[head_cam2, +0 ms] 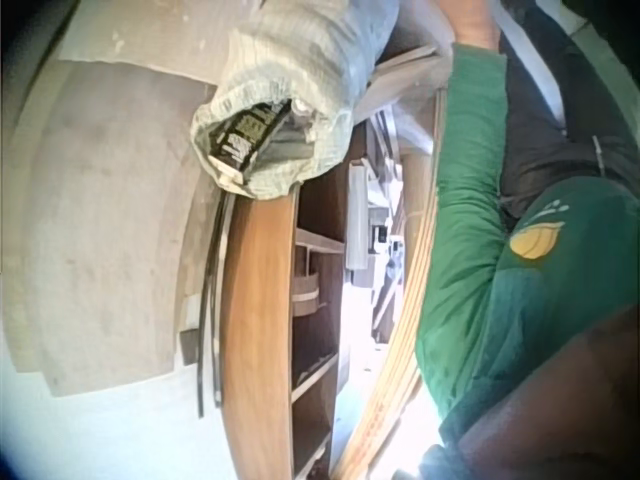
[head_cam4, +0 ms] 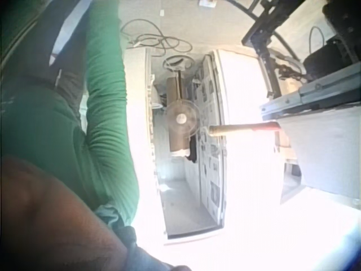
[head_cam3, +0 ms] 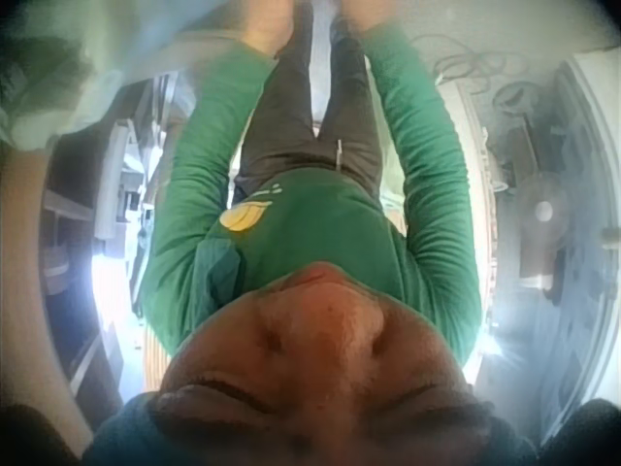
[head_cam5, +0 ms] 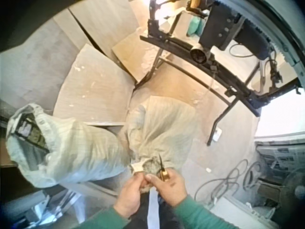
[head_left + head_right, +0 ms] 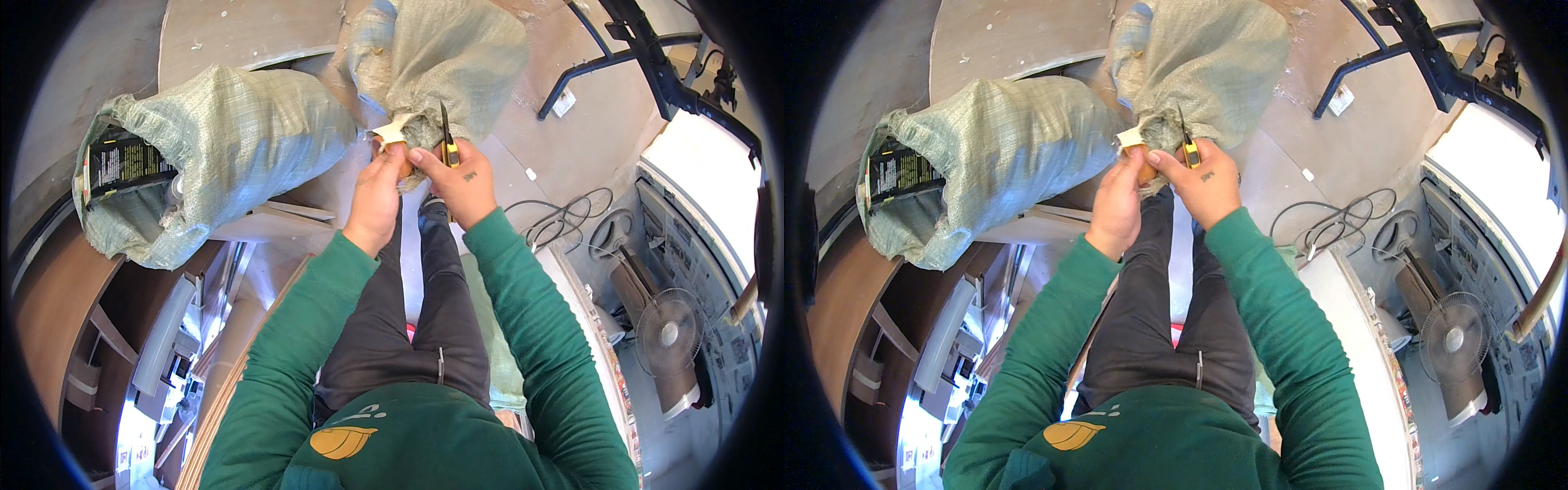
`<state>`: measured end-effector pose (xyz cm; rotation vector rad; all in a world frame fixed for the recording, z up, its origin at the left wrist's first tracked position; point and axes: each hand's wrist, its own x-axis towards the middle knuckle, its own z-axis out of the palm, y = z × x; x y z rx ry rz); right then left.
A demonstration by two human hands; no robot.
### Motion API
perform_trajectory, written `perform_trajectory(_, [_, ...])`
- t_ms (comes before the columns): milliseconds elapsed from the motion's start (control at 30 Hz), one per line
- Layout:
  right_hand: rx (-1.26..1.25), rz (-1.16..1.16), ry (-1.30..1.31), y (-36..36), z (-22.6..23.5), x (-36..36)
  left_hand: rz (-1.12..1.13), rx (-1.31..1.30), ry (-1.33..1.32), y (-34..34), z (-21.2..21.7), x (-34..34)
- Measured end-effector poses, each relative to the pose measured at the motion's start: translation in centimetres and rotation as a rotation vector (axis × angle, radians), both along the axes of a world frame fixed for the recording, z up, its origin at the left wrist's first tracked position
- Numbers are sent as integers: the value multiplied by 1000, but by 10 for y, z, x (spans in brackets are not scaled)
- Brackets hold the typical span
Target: The person uses a utility knife to cut open a large bag and removes an orange pipe.
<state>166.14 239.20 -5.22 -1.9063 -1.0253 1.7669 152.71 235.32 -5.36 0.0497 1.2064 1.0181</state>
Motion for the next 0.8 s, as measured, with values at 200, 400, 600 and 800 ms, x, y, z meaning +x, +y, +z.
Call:
perform_trajectory(200, [136, 154, 7, -9, -31, 9, -166, 13, 79, 3, -16, -2])
perform_trajectory(400, [208, 80, -64, -19, -45, 16, 0, -122, 22, 23, -24, 1])
perform_trajectory(600, [501, 280, -259, -7, -25, 28, 144, -260, -78, 25, -31, -2])
perform_trajectory(800, [106, -2, 75, -4, -28, 34, -184, 25, 105, 20, -12, -5])
